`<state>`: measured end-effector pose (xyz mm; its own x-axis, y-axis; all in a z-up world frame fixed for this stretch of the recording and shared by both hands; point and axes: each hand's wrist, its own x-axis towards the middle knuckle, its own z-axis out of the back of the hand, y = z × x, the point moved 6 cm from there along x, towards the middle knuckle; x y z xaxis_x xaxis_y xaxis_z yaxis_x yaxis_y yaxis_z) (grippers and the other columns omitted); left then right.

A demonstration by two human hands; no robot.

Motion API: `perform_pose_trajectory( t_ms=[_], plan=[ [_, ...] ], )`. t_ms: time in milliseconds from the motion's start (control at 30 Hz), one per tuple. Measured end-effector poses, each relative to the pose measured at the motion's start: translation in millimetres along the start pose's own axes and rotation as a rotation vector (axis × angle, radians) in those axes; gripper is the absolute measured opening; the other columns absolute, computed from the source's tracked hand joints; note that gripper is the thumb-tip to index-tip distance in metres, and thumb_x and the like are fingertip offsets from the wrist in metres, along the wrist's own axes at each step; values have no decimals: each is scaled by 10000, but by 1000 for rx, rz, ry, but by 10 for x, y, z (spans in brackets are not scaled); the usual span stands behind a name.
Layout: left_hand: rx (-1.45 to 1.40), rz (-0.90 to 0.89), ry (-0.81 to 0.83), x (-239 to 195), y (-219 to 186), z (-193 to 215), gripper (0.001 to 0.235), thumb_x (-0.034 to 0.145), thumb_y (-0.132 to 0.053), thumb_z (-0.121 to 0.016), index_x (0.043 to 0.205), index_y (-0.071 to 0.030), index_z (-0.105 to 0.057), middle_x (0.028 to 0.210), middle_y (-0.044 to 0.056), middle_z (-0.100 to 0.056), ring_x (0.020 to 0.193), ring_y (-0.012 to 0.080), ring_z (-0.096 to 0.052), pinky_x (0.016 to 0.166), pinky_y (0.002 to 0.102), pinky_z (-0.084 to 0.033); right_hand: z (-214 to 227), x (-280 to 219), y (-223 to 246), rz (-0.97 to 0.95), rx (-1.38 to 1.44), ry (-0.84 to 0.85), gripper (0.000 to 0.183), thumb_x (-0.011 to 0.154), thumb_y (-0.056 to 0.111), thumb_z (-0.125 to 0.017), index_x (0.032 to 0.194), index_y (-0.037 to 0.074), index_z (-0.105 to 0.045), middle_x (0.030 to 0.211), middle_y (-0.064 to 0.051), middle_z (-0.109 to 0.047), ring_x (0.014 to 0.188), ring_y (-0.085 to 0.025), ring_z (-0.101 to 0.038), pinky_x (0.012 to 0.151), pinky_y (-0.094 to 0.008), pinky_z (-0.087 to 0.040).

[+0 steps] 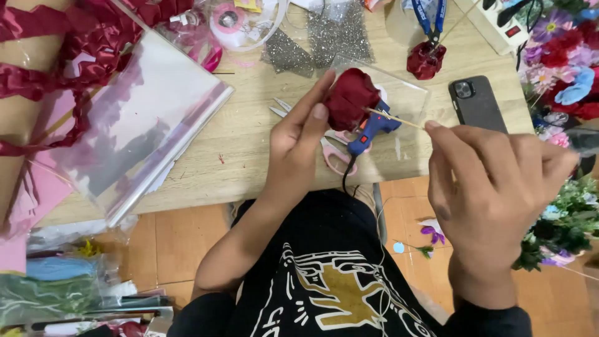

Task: The person assembles a maroon artificial rose by inserting a wooden stick into the flower base, securing it with a hot glue gun, and adjusting the petals. They then trim excess material with scissors and place the finished rose into a container with other completed roses.

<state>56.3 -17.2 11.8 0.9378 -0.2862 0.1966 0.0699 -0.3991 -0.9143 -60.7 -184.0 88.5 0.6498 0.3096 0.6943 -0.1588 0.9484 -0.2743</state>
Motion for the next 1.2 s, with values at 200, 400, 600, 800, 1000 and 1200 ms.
perform_pose_trajectory(
  t_ms=[200, 400, 600, 800, 1000, 1200],
  plan=[
    [-499, 365, -39, 85, 473, 23, 413, 1012, -264, -574, 1194, 101, -639, 1134, 258, -720, 1003, 364, -725, 963, 407, -573, 110, 400, 61, 279, -361, 124, 330, 1168, 22, -828, 951, 199, -655, 843, 43, -453, 834, -161, -414, 977, -366, -280],
    [-502, 432, -47, 98, 480, 13, 447, 1008, -269, -564, 1225, 117, -626, 1204, 287, -685, 1082, 354, -700, 1028, 454, -570, 125, 646, 250, 509, -620, 228, 434, 1130, 80, -645, 849, 195, -335, 803, 14, -233, 893, -169, -440, 1017, -473, -252],
    [-534, 432, -111, 94, 527, 86, 343, 1046, -162, -481, 1264, 74, -601, 1195, 252, -697, 1089, 332, -699, 1053, 467, -551, -33, 827, 291, 652, -676, -19, 379, 1456, 388, -750, 1323, 45, -659, 1492, -58, -518, 1372, -166, -406, 1184, -716, 138],
    [-697, 380, -87, 83, 545, 116, 359, 1039, -156, -545, 1256, 125, -596, 1206, 293, -673, 1124, 383, -677, 1036, 480, -561, -107, 99, -120, 358, 191, -503, 436, 1054, 482, -865, 1325, 165, -738, 1262, -90, -656, 1167, -174, -525, 983, -395, -332],
    [-613, 491, -131, 78, 637, 228, 316, 1032, -133, -497, 1209, 100, -616, 1145, 277, -702, 1066, 342, -702, 1018, 453, -571, -914, 214, 79, -330, 928, 34, 338, 1077, 185, -591, 1316, -49, -551, 1195, -208, -504, 974, -262, -525, 819, -362, -487],
    [-391, 516, -218, -363, 565, 721, 396, 1018, -231, -518, 1239, 78, -631, 1195, 254, -701, 1076, 324, -707, 981, 422, -590, -928, 183, 614, -272, 1255, 202, 577, 1090, 343, -631, 1585, 223, -360, 1600, -135, -376, 1537, -284, -436, 1090, -359, -540]
  ],
)
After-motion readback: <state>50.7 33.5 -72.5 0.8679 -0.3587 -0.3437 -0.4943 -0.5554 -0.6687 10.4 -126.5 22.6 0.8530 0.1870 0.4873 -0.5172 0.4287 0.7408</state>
